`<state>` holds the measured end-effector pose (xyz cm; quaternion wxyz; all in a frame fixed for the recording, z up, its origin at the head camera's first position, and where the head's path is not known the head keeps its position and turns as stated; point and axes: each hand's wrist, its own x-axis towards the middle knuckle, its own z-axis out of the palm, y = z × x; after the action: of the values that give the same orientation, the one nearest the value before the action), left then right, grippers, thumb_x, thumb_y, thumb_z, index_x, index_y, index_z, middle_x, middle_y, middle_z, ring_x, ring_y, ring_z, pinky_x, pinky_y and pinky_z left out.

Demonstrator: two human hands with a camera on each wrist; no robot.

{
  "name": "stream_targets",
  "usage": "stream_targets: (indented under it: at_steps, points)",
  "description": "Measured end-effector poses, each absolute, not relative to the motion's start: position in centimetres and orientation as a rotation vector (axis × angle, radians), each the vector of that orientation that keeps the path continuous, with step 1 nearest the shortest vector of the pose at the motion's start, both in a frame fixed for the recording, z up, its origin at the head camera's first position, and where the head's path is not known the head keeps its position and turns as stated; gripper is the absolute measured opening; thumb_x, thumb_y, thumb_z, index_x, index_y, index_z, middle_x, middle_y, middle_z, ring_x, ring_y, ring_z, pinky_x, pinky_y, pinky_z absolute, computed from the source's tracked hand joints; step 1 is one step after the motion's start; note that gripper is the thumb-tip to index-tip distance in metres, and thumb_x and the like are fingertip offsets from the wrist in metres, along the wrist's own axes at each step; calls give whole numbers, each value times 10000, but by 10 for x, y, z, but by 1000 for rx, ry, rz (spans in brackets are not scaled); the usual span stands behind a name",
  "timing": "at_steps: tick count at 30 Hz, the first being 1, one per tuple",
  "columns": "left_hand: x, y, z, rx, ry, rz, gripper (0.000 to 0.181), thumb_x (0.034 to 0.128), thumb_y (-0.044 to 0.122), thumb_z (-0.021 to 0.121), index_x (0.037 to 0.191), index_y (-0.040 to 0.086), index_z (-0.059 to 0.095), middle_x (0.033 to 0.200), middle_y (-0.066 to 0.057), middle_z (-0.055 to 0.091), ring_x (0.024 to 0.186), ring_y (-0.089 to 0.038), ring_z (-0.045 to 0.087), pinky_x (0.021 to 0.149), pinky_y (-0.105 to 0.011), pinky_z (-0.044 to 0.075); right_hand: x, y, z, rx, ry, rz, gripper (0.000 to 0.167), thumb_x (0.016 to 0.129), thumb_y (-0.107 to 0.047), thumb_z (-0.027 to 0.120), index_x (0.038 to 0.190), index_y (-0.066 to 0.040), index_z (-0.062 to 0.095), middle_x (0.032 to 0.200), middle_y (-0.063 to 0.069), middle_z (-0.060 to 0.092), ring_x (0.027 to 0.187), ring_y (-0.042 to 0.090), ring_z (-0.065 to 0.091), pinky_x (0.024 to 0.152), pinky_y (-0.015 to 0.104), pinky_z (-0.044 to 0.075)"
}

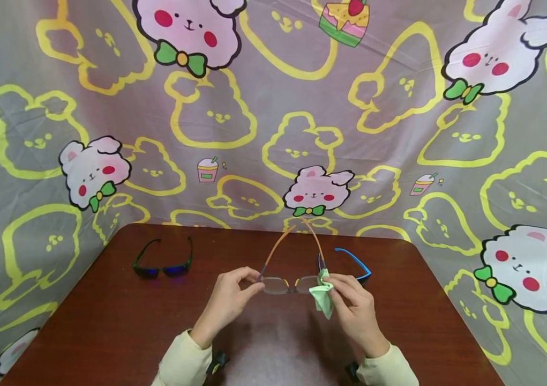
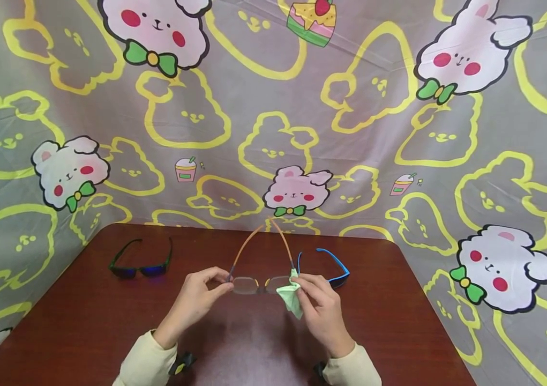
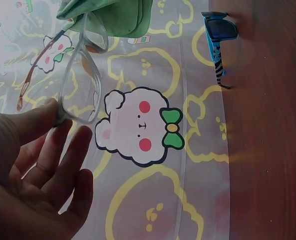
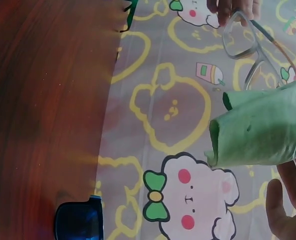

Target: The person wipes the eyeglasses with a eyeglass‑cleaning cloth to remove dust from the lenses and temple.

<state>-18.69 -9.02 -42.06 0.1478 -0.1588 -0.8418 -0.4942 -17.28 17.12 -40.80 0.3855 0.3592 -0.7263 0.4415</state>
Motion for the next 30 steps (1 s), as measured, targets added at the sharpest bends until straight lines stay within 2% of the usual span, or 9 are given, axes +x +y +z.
stream_targets:
  at_steps: [2,5,9,12,15,23,30]
  points:
    - [-187,-89,-420,-447,-2406,-1402,114,787,148,774,874,154,700,774,150,637,711,-52,581,619,-255,464,-176,173,-413,893,-1835,1093,223,755,172,647,958,89,684,934,208,643,857,265,603,802,156,443]
    - [-186,-85,-418,-433,-2376,-1382,125,771,151,788,860,165,703,767,151,639,706,-46,581,616,-260,470,-182,176,-425,830,-1822,995,120,881,-7,630,953,57,702,940,195,633,854,280,594,806,148,428]
    - [-185,-80,-418,-432,-2349,-1332,135,753,136,801,843,152,702,755,140,640,686,-41,579,609,-242,467,-189,178,-433,764,-1767,813,291,968,-217,553,937,17,722,923,166,626,817,294,577,736,213,440]
    - [-184,-75,-417,-448,-2328,-1296,147,741,133,809,834,158,698,750,141,638,688,-32,582,606,-229,457,-190,176,-431,781,-1715,721,272,964,-196,555,935,15,724,894,141,641,780,300,566,696,306,438]
    - [-182,-71,-416,-474,-2288,-1271,164,725,133,821,828,165,697,746,137,641,690,-25,588,589,-225,446,-189,173,-429,822,-1699,669,248,955,-166,563,937,23,722,898,136,657,778,319,566,712,363,440]
    - [-181,-65,-415,-505,-2170,-1275,184,695,115,839,821,133,707,745,104,651,684,-22,599,561,-249,466,-186,165,-427,868,-1744,554,242,955,-133,537,935,30,714,963,158,678,858,358,592,782,419,436]
    - [-181,-62,-414,-479,-2117,-1317,177,697,124,841,822,144,717,741,115,653,675,-20,603,547,-215,453,-184,163,-426,902,-1786,515,254,968,-130,502,955,6,715,975,144,691,907,347,607,758,426,426]
